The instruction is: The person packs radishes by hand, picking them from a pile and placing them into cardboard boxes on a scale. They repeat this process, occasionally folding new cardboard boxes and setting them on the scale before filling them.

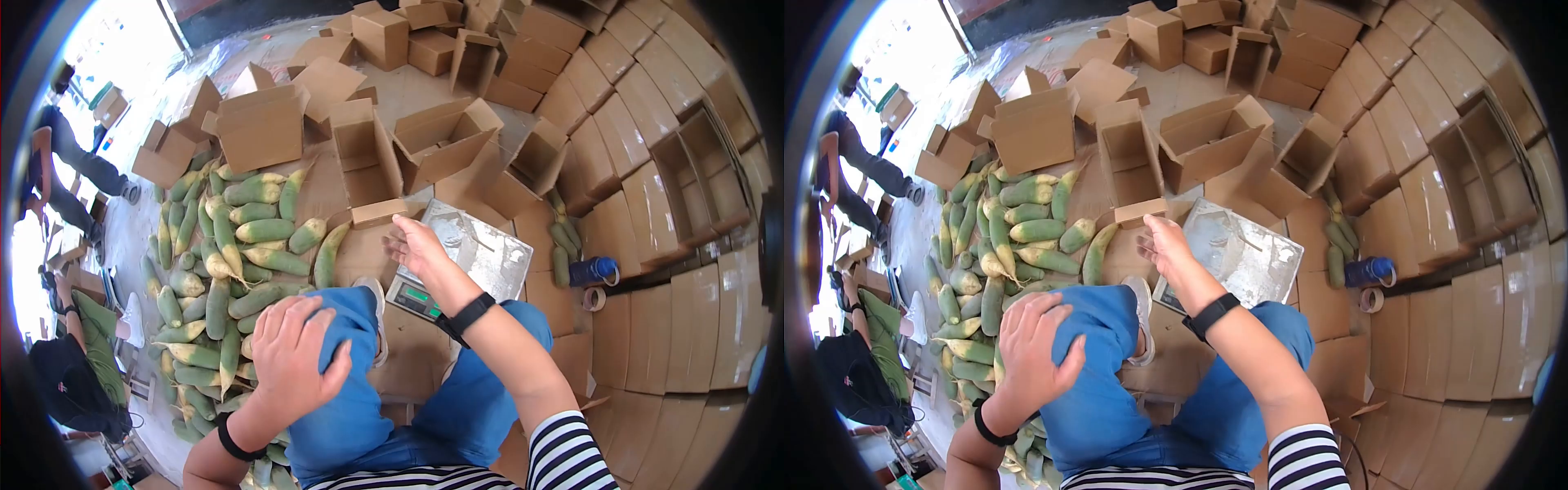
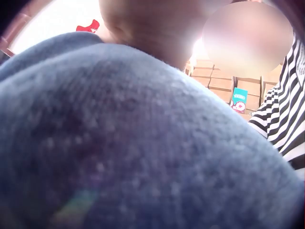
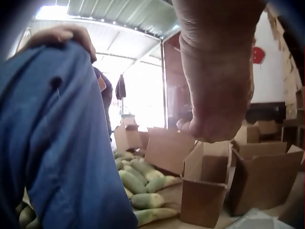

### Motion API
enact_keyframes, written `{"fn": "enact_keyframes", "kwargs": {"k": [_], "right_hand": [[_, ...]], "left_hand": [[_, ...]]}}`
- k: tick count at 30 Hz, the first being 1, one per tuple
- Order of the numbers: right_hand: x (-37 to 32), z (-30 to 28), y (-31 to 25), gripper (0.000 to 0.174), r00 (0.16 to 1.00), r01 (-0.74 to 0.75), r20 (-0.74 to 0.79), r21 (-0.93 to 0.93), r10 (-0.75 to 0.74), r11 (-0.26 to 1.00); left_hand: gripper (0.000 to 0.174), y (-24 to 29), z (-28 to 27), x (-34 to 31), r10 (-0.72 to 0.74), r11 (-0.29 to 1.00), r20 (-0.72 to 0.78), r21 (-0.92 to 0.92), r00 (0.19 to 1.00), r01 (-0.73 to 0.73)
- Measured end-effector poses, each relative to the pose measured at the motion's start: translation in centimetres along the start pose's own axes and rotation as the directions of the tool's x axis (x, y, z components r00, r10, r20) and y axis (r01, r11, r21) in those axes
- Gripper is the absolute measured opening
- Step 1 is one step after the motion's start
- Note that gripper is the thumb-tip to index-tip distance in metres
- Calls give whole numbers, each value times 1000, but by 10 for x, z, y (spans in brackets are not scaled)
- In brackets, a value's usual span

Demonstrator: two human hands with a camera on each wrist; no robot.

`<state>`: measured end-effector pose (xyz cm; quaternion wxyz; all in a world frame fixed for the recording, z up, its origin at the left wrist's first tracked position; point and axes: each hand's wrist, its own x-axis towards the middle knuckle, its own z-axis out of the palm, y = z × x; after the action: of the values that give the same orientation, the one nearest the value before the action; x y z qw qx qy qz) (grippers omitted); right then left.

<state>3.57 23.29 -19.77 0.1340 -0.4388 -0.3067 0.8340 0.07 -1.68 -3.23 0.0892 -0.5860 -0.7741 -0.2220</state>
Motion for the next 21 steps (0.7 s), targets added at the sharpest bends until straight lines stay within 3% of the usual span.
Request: {"fn": "enact_keyframes", "kwargs": {"k": [1, 4, 8, 12, 14, 15, 17, 19, 21], "right_hand": [[19, 1, 7, 45, 1000, -15, 4, -8, 15, 1000], [77, 4, 19, 66, 989, -80, -122, -12, 78, 997], [121, 5, 26, 67, 964, -164, -210, 3, 161, 987], [139, 2, 29, 57, 969, -185, -169, -11, 181, 983], [138, 8, 26, 45, 990, -34, -143, -152, 12, 988], [133, 14, 23, 45, 990, -35, -142, -155, 13, 987], [122, 26, 19, 28, 976, 214, 1, -148, -216, 966], [90, 39, 2, 22, 962, 271, -6, -114, -274, 956], [70, 29, -13, 23, 949, 301, 116, -60, -293, 952]], "left_hand": [[37, -2, -1, 0, -7, 1000, 7, -23, 1000, 7], [37, -8, -4, -1, -40, 999, 44, -25, 998, 41], [36, -14, -4, -2, -69, 996, 73, -43, 995, 72], [36, -19, -6, -4, -91, 994, 71, -53, 993, 94], [36, -20, -7, -4, -98, 993, 66, -57, 993, 102], [36, -21, -7, -5, -100, 993, 59, -57, 993, 103], [36, -20, -7, -6, -103, 992, 51, -61, 993, 106], [36, -20, -6, -7, -92, 994, 26, -56, 995, 93], [36, -18, -4, -8, -84, 994, 1, -70, 996, 84]]}}
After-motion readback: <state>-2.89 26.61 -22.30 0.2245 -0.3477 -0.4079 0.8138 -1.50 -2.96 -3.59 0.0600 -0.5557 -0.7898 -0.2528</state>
